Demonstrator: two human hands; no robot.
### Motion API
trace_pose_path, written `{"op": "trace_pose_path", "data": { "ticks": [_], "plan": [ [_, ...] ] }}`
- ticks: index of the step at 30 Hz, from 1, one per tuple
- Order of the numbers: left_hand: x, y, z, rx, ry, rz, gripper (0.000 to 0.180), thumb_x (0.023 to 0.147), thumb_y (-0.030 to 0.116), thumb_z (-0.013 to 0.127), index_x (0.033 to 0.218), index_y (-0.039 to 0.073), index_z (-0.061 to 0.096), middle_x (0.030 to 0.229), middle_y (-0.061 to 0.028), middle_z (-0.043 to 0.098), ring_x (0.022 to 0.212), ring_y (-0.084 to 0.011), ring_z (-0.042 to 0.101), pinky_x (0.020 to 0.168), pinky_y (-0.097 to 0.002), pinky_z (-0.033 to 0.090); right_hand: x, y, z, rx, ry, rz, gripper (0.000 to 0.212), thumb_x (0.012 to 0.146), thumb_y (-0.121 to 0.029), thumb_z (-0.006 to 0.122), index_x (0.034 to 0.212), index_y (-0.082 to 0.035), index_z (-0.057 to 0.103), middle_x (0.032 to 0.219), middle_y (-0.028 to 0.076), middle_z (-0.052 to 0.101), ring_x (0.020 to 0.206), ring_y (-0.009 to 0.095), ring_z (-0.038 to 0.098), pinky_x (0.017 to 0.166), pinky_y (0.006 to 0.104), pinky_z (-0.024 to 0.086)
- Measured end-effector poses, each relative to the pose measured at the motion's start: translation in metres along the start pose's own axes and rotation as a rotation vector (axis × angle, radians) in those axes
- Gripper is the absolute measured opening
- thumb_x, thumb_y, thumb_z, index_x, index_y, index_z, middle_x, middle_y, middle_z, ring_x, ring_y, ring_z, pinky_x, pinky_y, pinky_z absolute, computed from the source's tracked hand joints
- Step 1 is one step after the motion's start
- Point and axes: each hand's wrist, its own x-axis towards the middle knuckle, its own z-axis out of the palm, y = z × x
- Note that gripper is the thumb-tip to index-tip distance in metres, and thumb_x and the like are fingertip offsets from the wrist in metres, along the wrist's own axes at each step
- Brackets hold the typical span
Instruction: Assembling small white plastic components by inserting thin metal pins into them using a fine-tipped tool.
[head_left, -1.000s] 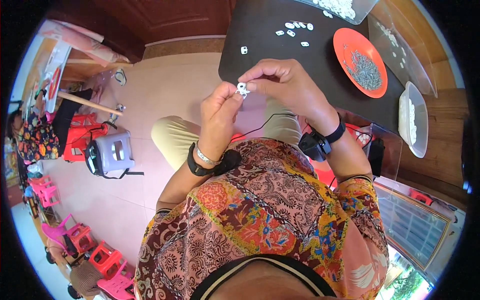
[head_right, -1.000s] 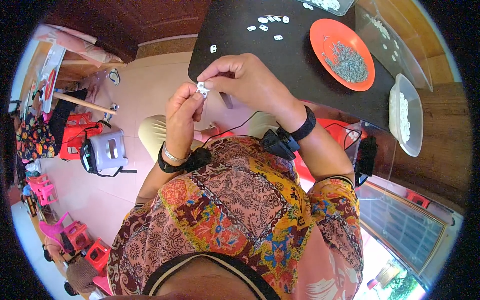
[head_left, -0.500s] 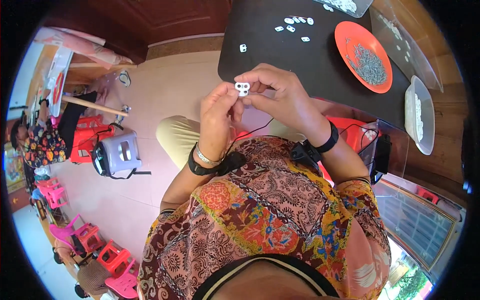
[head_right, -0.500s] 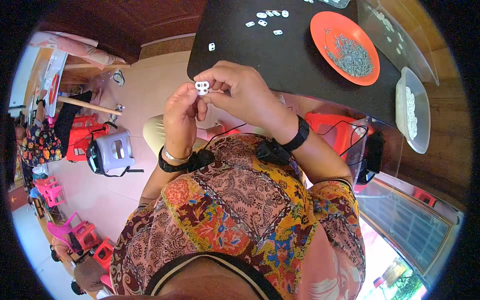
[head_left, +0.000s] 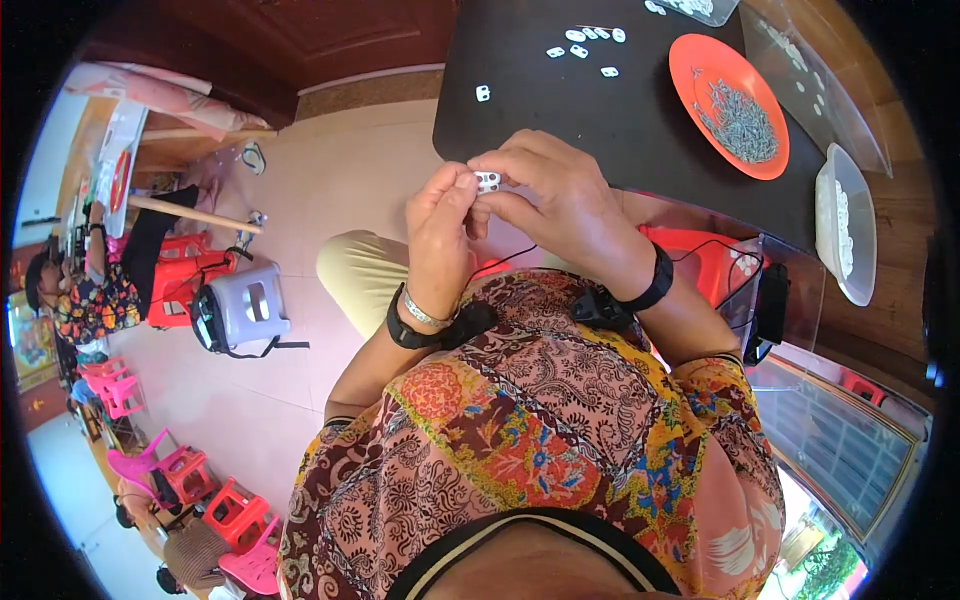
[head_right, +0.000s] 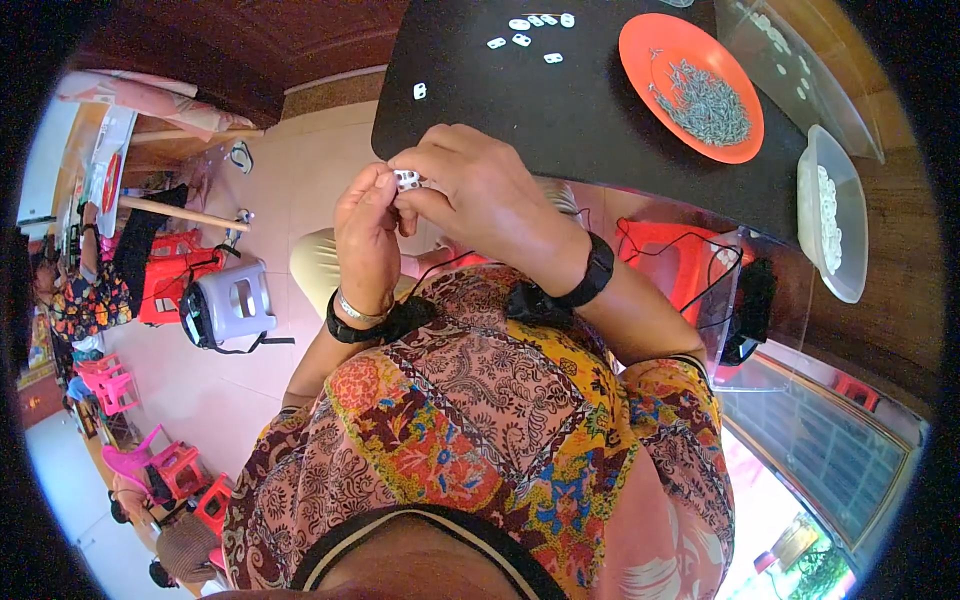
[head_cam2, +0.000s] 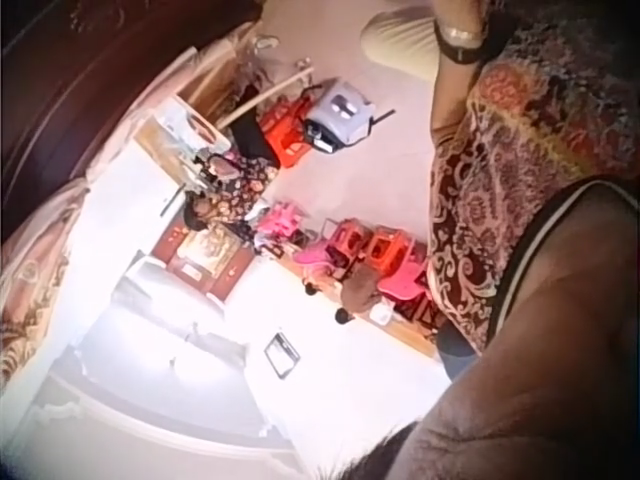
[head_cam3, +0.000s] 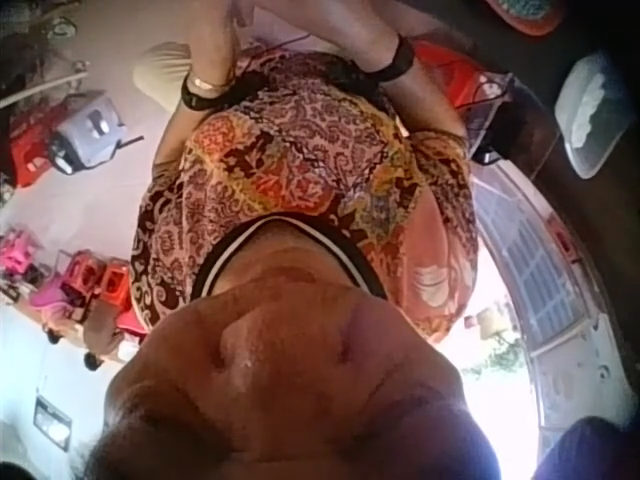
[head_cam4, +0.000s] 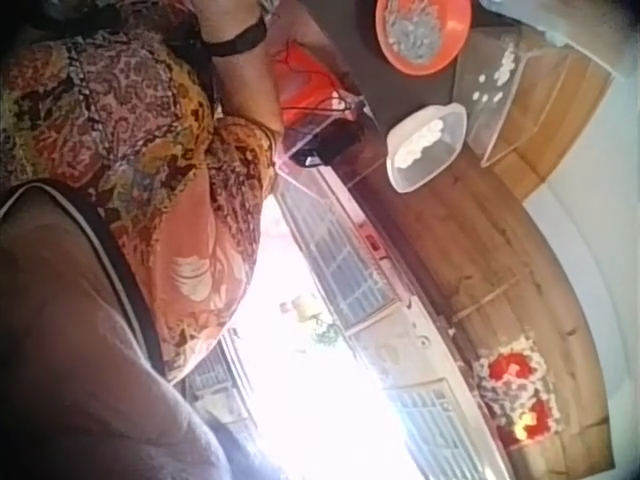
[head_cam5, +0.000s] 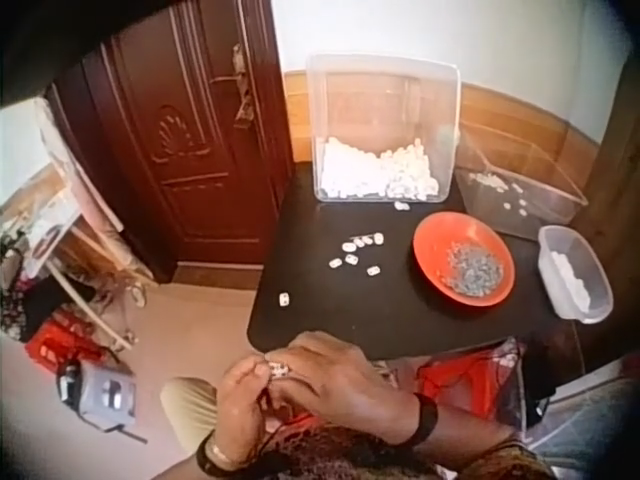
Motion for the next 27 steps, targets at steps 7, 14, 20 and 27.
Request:
{"op": "trace_pose_path", "data": {
  "ticks": [7,14,20,27],
  "plan": [
    [0.005,-0.006,0.0,-0.037,-0.003,0.003,0.023,0.092,0.018,0.047,0.083,0.001,0.058,0.059,0.0018,0.048,0.052,-0.0043,0.04,0.049,-0.0187,0.029,0.0,0.005,-0.001,-0.077,-0.006,-0.096,0.019,0.077,-0.011,0.064,0.094,-0.003,0.062,0.079,0.009,0.058,0.073,0.027,0.058,0.064,0.0353,0.048],
    [-0.005,-0.006,0.003,0.007,0.063,0.007,0.022,0.09,0.015,0.047,0.086,-0.002,0.06,0.059,0.002,0.049,0.05,-0.0044,0.039,0.046,-0.0195,0.027,-0.006,0.003,-0.001,-0.256,-0.176,-0.223,0.013,0.079,-0.014,0.062,0.09,-0.006,0.062,0.077,0.007,0.059,0.07,0.026,0.059,0.061,0.0356,0.048],
    [-0.009,-0.013,-0.002,-0.096,0.049,0.042,0.021,0.09,0.012,0.045,0.073,0.001,0.051,0.059,0.0019,0.044,0.053,-0.0055,0.038,0.048,-0.0198,0.028,-0.009,0.001,0.007,-0.192,-0.121,-0.188,0.014,0.077,-0.016,0.062,0.087,-0.007,0.059,0.08,0.006,0.06,0.069,0.023,0.06,0.061,0.0345,0.05],
    [-0.004,0.001,0.005,-0.028,-0.009,0.002,0.023,0.092,0.017,0.045,0.076,0.002,0.054,0.057,0.0031,0.041,0.05,-0.0046,0.036,0.047,-0.0199,0.026,0.002,-0.004,-0.025,-0.256,-0.054,-0.227,0.008,0.075,-0.012,0.063,0.081,-0.008,0.06,0.087,0.005,0.062,0.072,0.022,0.061,0.061,0.0318,0.051]
  ]
}}
